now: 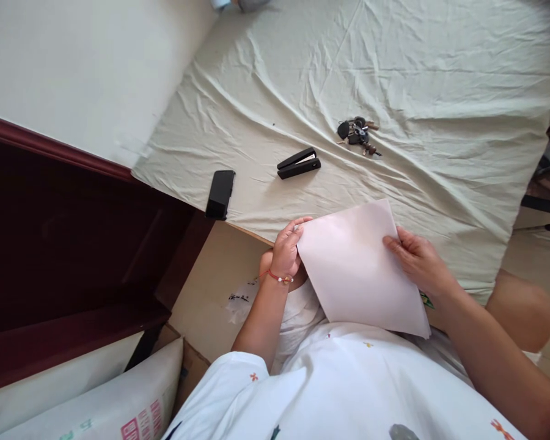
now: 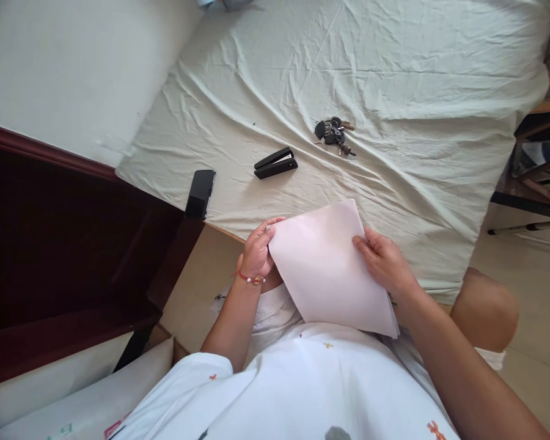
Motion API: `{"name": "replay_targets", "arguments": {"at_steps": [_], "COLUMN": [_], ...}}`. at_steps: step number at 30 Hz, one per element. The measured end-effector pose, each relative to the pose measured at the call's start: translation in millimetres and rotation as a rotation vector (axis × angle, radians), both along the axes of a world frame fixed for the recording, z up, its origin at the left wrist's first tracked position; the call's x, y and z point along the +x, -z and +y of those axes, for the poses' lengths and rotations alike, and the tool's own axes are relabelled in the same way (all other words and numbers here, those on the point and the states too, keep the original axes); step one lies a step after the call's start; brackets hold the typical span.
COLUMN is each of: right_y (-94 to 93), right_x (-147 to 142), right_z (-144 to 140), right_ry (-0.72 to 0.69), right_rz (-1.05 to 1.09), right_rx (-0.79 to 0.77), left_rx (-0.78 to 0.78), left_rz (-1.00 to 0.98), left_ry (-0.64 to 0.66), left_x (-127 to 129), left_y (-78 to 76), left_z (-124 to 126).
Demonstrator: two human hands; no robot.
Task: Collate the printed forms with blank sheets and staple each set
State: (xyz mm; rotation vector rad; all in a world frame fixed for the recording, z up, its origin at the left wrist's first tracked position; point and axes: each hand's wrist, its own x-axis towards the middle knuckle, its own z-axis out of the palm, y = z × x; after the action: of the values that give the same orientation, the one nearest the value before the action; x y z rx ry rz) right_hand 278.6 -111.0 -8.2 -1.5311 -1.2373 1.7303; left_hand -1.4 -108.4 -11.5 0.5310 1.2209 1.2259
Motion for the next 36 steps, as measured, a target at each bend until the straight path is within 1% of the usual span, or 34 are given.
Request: {"name": "replay_targets", "arguments": {"at_steps": [4,9,11,14,15,17,19,21,23,25,27,28,29,30,32,34,36], "right_y": [-2.6,-9.2,-9.7,-6.2,-4.3,0.0,4.2,7.7,9.9,10.7,10.1,9.5,8.7,7.7,5.5,3.0,0.5], "right_x": [0.7,-0.3,1.5,6.7,8.8,13.1,17.0,19.7,20.9,20.9,20.4,20.2,20.3,20.6,21.6,22.3,21.8], "right_z": [2.8,9.1,13.2,20.8,23.4,27.5,29.7,29.9,29.2,28.5,28.4,28.5,28.7,28.9,29.5,30.3,31.2], "right_ry": [-0.014,-0.023,-0.030,-0.037,-0.033,-0.023,-0.015,-0.013,-0.008,-0.005,-0.002,-0.001,-0.002,-0.006,-0.029,-0.060,-0.081], "right_rz": [-0.049,-0.041,-0.060,-0.153,-0.196,-0.281,-0.340,-0.361,-0.360,-0.347,-0.331,-0.324,-0.315,-0.306,-0.282,-0.259,-0.246], "right_rx": [0.013,-0.027,-0.001,0.079,0.103,0.137,0.152,0.156,0.157,0.158,0.153,0.147,0.138,0.128,0.109,0.090,0.069], "left_rx": [0.015,0.004,0.001,0.047,0.085,0.185,0.330,0.463,0.540,0.564,0.468,0.425,0.414,0.436,0.582,0.779,0.907], "left_rz": [0.002,-0.041,0.023,0.244,0.338,0.552,0.847,1.161,1.391,1.500,1.565,1.596,1.621,1.627,1.582,1.500,1.467], "left_ry": [-0.010,0.008,0.047,0.110,0.110,0.049,-0.008,0.029,0.128,0.282,0.444,0.522,0.572,0.610,0.657,0.639,0.615], "left_x": [-0.9,-2.8,-6.7,-17.9,-23.1,-35.2,-47.3,-56.0,-57.8,-51.8,-40.2,-33.5,-27.0,-21.0,-11.3,-4.9,-1.7], "left_y": [-4.6,-9.9,-8.5,-5.7,-5.3,-6.1,-8.0,-9.1,-7.3,-3.0,0.7,1.2,0.4,-1.5,-7.2,-11.9,-11.8], "left_z": [-2.6,-0.5,3.8,18.5,26.6,48.4,77.7,112.5,148.8,181.1,204.2,211.1,214.6,214.5,204.2,182.7,154.7]}}
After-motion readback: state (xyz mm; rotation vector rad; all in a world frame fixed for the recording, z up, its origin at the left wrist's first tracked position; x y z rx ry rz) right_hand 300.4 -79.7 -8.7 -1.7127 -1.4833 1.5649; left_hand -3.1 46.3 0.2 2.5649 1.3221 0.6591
